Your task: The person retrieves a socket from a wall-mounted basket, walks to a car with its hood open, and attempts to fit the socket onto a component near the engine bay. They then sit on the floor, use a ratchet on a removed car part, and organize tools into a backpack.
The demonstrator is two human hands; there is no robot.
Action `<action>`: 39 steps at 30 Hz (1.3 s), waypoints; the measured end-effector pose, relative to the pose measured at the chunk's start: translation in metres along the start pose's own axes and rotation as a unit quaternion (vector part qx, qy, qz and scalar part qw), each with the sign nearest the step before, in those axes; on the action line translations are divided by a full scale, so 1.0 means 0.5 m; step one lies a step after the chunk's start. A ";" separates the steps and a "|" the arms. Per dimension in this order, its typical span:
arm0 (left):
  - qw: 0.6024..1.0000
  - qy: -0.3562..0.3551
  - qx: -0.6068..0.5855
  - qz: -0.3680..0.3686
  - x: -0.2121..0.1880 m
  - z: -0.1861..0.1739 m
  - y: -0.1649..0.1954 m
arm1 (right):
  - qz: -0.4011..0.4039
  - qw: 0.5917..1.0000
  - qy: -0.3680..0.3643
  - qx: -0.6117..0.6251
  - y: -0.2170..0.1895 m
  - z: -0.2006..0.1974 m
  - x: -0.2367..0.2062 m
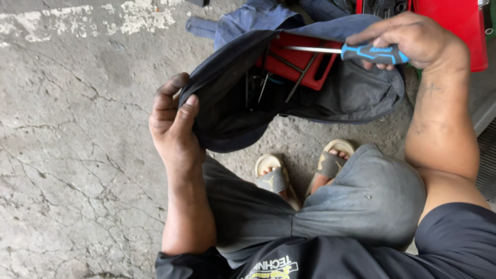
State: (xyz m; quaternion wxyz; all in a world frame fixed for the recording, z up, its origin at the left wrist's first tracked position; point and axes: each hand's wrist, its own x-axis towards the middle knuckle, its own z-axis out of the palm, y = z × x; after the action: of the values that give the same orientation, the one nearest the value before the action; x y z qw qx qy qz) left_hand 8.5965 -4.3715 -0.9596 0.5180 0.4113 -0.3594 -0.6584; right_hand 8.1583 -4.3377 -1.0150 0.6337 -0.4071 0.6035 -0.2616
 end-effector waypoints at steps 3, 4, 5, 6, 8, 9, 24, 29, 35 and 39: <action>1.000 -0.005 -0.023 0.008 0.004 0.016 0.001 | 0.029 0.999 0.009 -0.031 0.033 -0.011 -0.013; 1.000 -0.006 -0.023 0.008 0.003 0.021 0.001 | 0.038 0.998 0.010 -0.046 0.044 -0.015 -0.007; 1.000 -0.007 -0.024 0.009 0.002 0.025 0.000 | -0.061 0.992 -0.027 -0.107 0.054 -0.021 0.003; 1.000 -0.007 -0.025 0.010 -0.001 0.029 -0.001 | -0.159 0.971 -0.066 -0.166 0.064 -0.029 0.019; 1.000 -0.012 -0.016 0.019 -0.008 0.035 -0.004 | -0.226 0.957 -0.046 -0.176 0.090 -0.057 0.067; 1.000 -0.015 -0.012 0.024 -0.013 0.037 -0.005 | -0.187 0.970 0.038 -0.151 0.106 -0.079 0.106; 0.994 -0.023 0.104 0.011 -0.042 0.036 -0.026 | -0.183 0.806 0.384 -0.412 0.290 -0.100 0.503; 0.996 0.013 0.074 0.053 -0.001 0.037 -0.025 | -0.218 0.946 0.205 -0.122 0.173 -0.116 0.282; 0.993 0.026 -0.078 0.084 0.079 0.064 -0.058 | -0.195 0.958 0.196 -0.079 0.061 -0.058 0.028; 0.991 0.014 -0.105 0.083 0.083 0.065 -0.062 | -0.310 0.858 0.302 -0.277 0.034 -0.011 -0.051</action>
State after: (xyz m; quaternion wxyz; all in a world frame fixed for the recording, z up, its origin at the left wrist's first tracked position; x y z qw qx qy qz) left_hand 8.5498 -4.4040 -0.9816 0.6165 0.3322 -0.3137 -0.6413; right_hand 8.1465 -4.3086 -1.0148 0.1676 -0.6329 0.6556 -0.3762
